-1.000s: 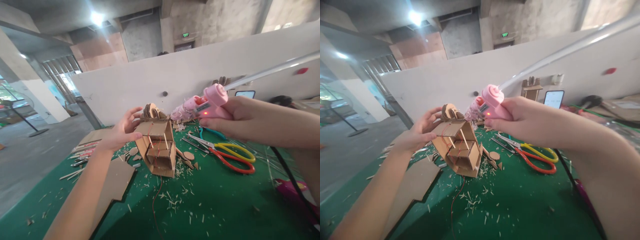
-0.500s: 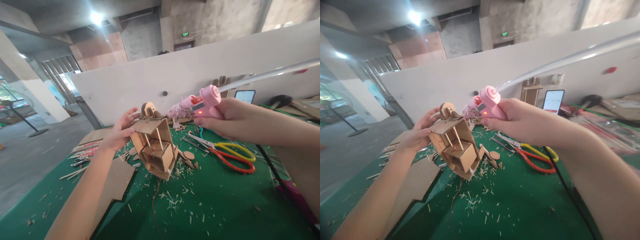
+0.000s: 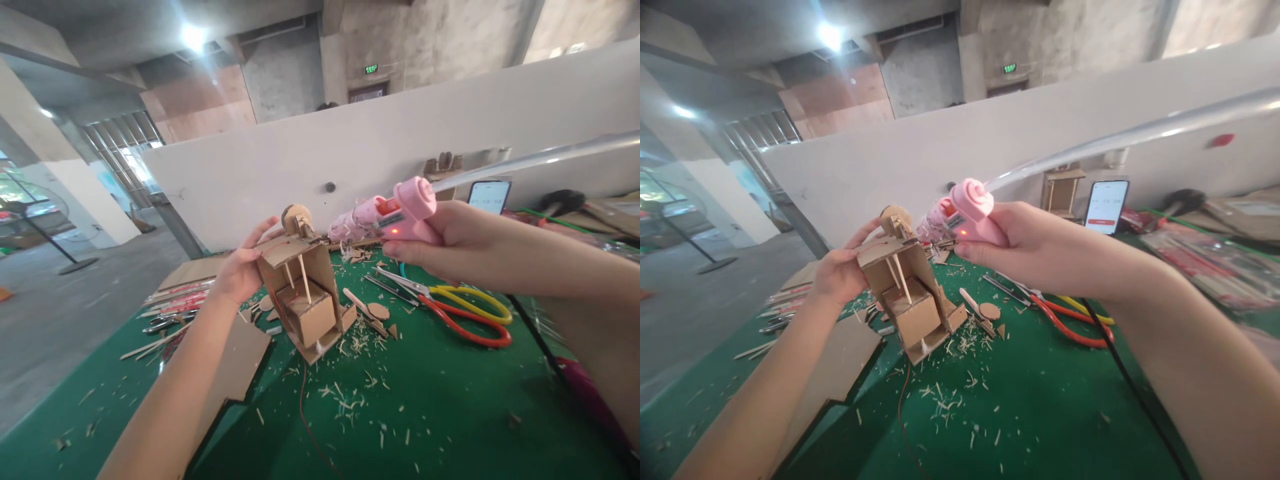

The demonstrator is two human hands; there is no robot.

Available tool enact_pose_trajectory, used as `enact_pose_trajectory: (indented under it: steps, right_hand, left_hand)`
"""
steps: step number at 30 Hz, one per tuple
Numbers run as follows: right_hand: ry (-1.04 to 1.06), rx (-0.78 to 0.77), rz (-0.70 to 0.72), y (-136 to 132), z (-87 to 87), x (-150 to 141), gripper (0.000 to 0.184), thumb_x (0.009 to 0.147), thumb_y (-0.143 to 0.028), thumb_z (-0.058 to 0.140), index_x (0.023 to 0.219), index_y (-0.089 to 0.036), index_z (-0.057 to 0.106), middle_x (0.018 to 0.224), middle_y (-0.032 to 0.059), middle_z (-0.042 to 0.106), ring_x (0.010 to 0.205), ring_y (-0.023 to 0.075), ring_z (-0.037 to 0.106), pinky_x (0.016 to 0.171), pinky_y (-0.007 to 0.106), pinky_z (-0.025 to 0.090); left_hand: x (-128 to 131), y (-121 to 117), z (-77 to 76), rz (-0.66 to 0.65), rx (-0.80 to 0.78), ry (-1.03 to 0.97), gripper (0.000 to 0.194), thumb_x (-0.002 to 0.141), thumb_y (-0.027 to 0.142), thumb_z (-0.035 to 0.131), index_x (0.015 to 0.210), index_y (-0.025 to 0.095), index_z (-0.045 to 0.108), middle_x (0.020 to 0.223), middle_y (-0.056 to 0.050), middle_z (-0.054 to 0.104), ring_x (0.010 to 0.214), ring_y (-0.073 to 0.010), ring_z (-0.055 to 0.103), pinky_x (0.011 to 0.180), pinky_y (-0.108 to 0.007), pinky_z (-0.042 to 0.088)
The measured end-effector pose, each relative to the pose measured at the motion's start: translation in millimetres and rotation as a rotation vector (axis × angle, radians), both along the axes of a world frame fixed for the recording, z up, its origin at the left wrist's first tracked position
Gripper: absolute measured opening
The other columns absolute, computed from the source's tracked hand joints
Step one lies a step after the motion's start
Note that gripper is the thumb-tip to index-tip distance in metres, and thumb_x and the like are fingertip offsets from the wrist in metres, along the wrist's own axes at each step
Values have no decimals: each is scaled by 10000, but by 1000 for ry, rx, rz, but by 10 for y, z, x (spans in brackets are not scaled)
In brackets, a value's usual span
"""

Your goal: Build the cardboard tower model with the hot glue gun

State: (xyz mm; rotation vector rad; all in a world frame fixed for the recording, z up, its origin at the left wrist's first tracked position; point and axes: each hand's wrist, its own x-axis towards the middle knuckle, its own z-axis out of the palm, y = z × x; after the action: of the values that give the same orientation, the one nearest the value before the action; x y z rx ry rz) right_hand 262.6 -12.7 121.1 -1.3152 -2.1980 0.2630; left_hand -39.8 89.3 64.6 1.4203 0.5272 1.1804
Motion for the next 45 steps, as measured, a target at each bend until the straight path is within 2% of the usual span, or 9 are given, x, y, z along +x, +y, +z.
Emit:
enact_pose_trajectory:
  steps: [4, 8, 10, 15, 20, 27, 34, 39, 45]
  right_hand:
    - [14, -53, -4, 19, -16, 17, 507, 857, -596, 491, 628, -223, 234, 600, -58, 232, 510, 79, 268, 413, 238, 244]
    - [89, -79, 111, 26, -53, -19, 513, 860, -571, 518, 618, -222, 230, 602, -59, 251, 515, 74, 286, 420, 225, 266]
    - [115, -82, 139, 25, -73, -52, 506, 872, -554, 509, 614, -225, 224, 580, -62, 258, 503, 74, 280, 409, 227, 258]
    - [146, -49, 131, 11, -101, -140, 505, 873, -542, 504, 610, -228, 209, 581, -61, 241, 506, 80, 258, 407, 232, 245]
    - [135, -49, 109, 3, -116, -173, 488, 883, -521, 484, 612, -228, 203, 589, -60, 219, 506, 88, 231, 405, 245, 223]
    - [121, -24, 156, 3, -118, -191, 467, 902, -478, 477, 623, -225, 201, 599, -61, 216, 510, 81, 227, 420, 251, 225]
    - [67, -15, 167, 2, -113, -185, 464, 908, -520, 454, 653, -221, 206, 649, -53, 266, 563, 89, 290, 495, 252, 300]
    - [79, -9, 233, 9, -116, -161, 451, 914, -523, 444, 678, -224, 202, 652, -49, 287, 577, 98, 296, 520, 254, 325]
    - [68, 0, 221, -12, -111, -158, 434, 913, -516, 462, 684, -227, 232, 679, -47, 296, 562, 92, 283, 491, 252, 313]
  left_hand:
    - [20, -24, 11, 0, -27, -18, 569, 665, 293, 558, 1229, 216, 528, 1178, -69, 618, 1025, -275, 600, 713, -336, 517]
    - [-16, 9, 24, 9, -62, -31, 544, 679, 217, 518, 1221, 233, 555, 1055, -31, 649, 819, -197, 606, 593, -272, 466]
    - [-30, 32, 33, 30, -68, 7, 534, 705, 192, 500, 1234, 236, 552, 1057, -28, 648, 783, -188, 594, 568, -267, 444]
    - [-24, 67, 39, 53, -40, 61, 481, 737, 224, 503, 1214, 233, 562, 1125, -29, 624, 769, -183, 583, 548, -263, 444]
    - [-17, 81, 14, 48, -50, 33, 448, 733, 232, 533, 1180, 222, 563, 1052, -30, 630, 780, -174, 593, 584, -252, 479]
    - [10, 75, 12, 0, -68, -43, 398, 745, 221, 514, 1136, 211, 588, 1020, -24, 642, 818, -166, 595, 680, -254, 502]
    - [-2, 96, 2, 5, -67, -27, 359, 725, 208, 523, 1071, 180, 617, 971, -24, 644, 790, -152, 596, 652, -233, 501]
    - [1, 106, -1, 17, -65, -41, 360, 699, 204, 520, 1045, 175, 613, 946, -22, 647, 778, -149, 602, 648, -231, 495]
    - [21, 150, -29, 48, -42, -18, 362, 717, 227, 542, 1073, 191, 598, 910, -17, 651, 712, -142, 596, 589, -228, 475]
